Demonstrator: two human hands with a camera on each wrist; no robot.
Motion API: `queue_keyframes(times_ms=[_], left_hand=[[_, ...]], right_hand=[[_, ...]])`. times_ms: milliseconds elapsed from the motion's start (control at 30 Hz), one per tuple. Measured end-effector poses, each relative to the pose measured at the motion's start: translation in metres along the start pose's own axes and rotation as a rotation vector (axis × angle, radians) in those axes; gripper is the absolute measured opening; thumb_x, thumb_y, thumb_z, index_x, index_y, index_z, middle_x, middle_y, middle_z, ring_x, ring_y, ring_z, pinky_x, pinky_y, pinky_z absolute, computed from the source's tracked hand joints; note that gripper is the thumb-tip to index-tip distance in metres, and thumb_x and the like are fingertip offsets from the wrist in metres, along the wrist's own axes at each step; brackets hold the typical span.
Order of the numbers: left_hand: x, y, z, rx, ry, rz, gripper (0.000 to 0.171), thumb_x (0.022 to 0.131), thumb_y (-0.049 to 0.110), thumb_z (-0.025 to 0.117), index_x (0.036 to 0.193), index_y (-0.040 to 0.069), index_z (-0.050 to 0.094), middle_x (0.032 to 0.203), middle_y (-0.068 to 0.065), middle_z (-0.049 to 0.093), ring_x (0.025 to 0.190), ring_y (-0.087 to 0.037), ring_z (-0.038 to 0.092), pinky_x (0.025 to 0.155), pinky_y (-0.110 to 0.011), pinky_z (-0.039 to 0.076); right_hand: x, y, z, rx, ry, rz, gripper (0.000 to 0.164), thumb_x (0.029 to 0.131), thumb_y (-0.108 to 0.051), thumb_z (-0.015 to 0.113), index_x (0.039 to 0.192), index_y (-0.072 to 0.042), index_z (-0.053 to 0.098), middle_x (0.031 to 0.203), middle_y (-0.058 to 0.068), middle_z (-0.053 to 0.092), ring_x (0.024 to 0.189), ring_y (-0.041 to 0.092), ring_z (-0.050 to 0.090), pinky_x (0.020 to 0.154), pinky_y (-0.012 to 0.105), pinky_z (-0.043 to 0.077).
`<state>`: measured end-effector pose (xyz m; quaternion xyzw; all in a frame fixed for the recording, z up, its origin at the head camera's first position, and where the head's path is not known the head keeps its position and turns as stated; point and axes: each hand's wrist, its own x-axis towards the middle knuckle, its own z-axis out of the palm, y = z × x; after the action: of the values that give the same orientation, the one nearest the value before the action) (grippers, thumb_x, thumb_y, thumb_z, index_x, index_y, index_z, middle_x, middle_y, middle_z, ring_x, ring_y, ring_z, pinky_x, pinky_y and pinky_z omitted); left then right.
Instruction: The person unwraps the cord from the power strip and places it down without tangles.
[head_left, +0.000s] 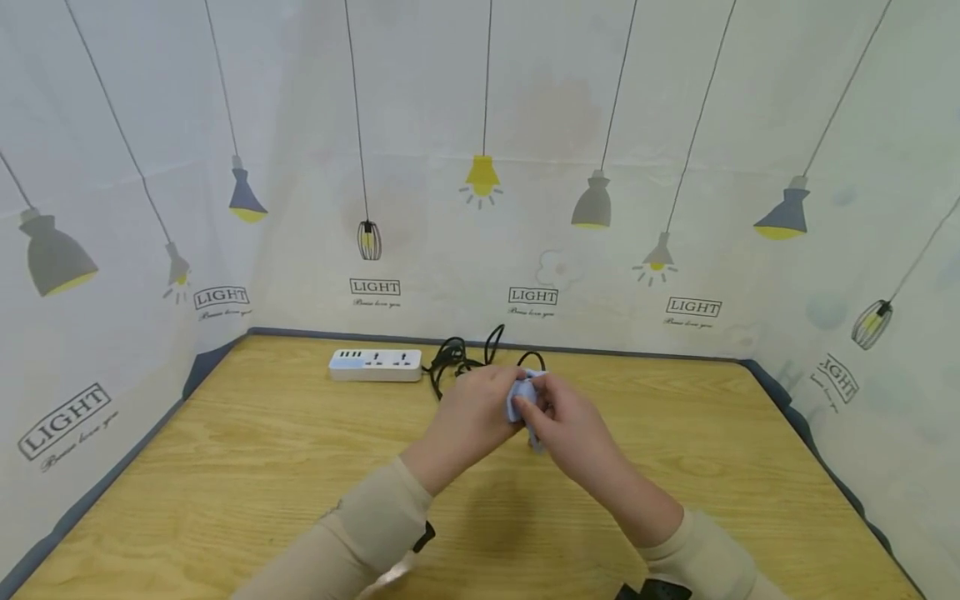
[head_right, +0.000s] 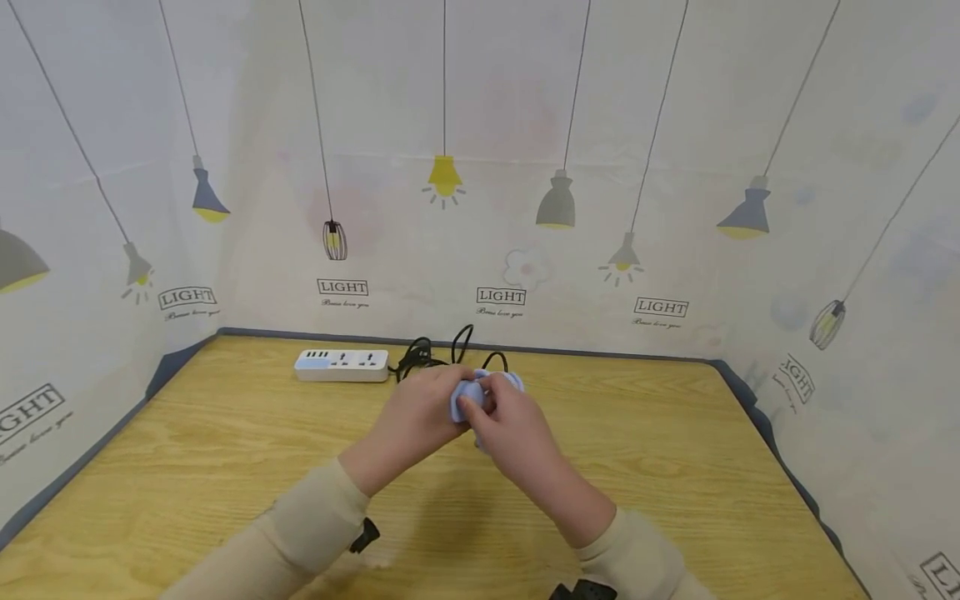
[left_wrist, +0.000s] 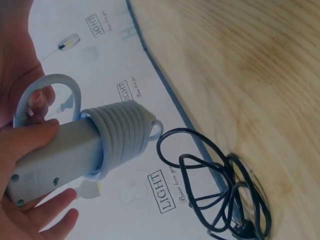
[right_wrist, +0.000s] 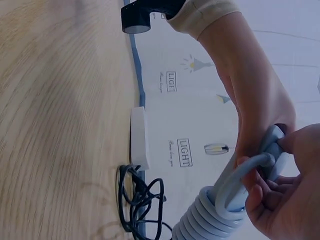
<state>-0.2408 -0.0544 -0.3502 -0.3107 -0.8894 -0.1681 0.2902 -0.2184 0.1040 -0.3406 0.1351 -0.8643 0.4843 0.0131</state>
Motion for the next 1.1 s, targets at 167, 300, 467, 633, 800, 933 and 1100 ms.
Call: queue_keyframes(times_ms=[167,300,467,633,800,933,1100], left_hand=[[-0.002,-0.005,-0.012,0.084,0.128,0.060,0.029,0.079,0.024,0.080,0.098,0.006,0.066,0.081,-0.004,0.068,0.068,-0.018,0.065,0.060,-0.032,0.053],[-0.002,-0.008,-0.022,0.126,0.195,0.094,0.027,0.078,0.025,0.079,0.092,0.006,0.066,0.074,-0.002,0.066,0.060,-0.016,0.062,0.056,-0.033,0.050],[-0.005,-0.008,-0.030,0.128,0.204,0.108,0.025,0.077,0.025,0.080,0.085,0.007,0.065,0.065,0.001,0.061,0.050,-0.012,0.054,0.053,-0.033,0.047],[-0.009,-0.005,-0.035,0.094,0.219,0.104,0.026,0.074,0.026,0.082,0.084,0.007,0.067,0.068,0.001,0.063,0.053,-0.014,0.056,0.057,-0.035,0.047],[-0.012,-0.001,-0.038,0.053,0.242,0.112,0.025,0.071,0.021,0.083,0.086,0.008,0.068,0.073,0.000,0.065,0.057,-0.015,0.058,0.059,-0.035,0.047],[-0.010,0.000,-0.038,0.079,0.316,0.120,0.030,0.068,0.021,0.085,0.086,0.006,0.068,0.073,-0.001,0.065,0.058,-0.016,0.059,0.057,-0.035,0.045],[-0.003,-0.001,-0.040,0.070,0.365,0.094,0.034,0.068,0.020,0.085,0.092,0.002,0.069,0.076,-0.005,0.068,0.060,-0.021,0.061,0.059,-0.037,0.046]], right_hand=[[-0.002,-0.012,0.008,-0.034,0.018,-0.059,0.035,0.101,-0.033,0.054,0.123,-0.005,0.053,0.082,0.004,0.057,0.063,0.016,0.054,0.056,0.031,0.048],[-0.004,-0.019,0.012,-0.106,0.062,-0.117,0.040,0.101,-0.038,0.052,0.123,-0.005,0.052,0.076,0.001,0.058,0.059,0.012,0.055,0.054,0.031,0.047],[-0.005,-0.025,0.014,-0.092,0.084,-0.122,0.036,0.099,-0.040,0.055,0.118,-0.009,0.055,0.071,0.000,0.055,0.054,0.014,0.053,0.050,0.032,0.044],[-0.004,-0.025,0.015,-0.031,0.070,-0.135,0.031,0.098,-0.037,0.058,0.110,-0.009,0.056,0.073,0.003,0.053,0.059,0.017,0.049,0.054,0.032,0.044],[-0.003,-0.029,0.012,-0.084,0.096,-0.180,0.027,0.098,-0.034,0.059,0.101,-0.007,0.057,0.076,0.003,0.051,0.065,0.018,0.047,0.057,0.032,0.043],[-0.002,-0.033,0.012,-0.158,0.152,-0.247,0.024,0.098,-0.032,0.058,0.097,-0.008,0.056,0.073,0.002,0.048,0.061,0.016,0.045,0.054,0.032,0.041],[0.003,-0.033,0.015,-0.204,0.312,-0.413,0.026,0.093,-0.028,0.061,0.098,-0.003,0.054,0.068,0.000,0.046,0.056,0.013,0.042,0.050,0.028,0.038]])
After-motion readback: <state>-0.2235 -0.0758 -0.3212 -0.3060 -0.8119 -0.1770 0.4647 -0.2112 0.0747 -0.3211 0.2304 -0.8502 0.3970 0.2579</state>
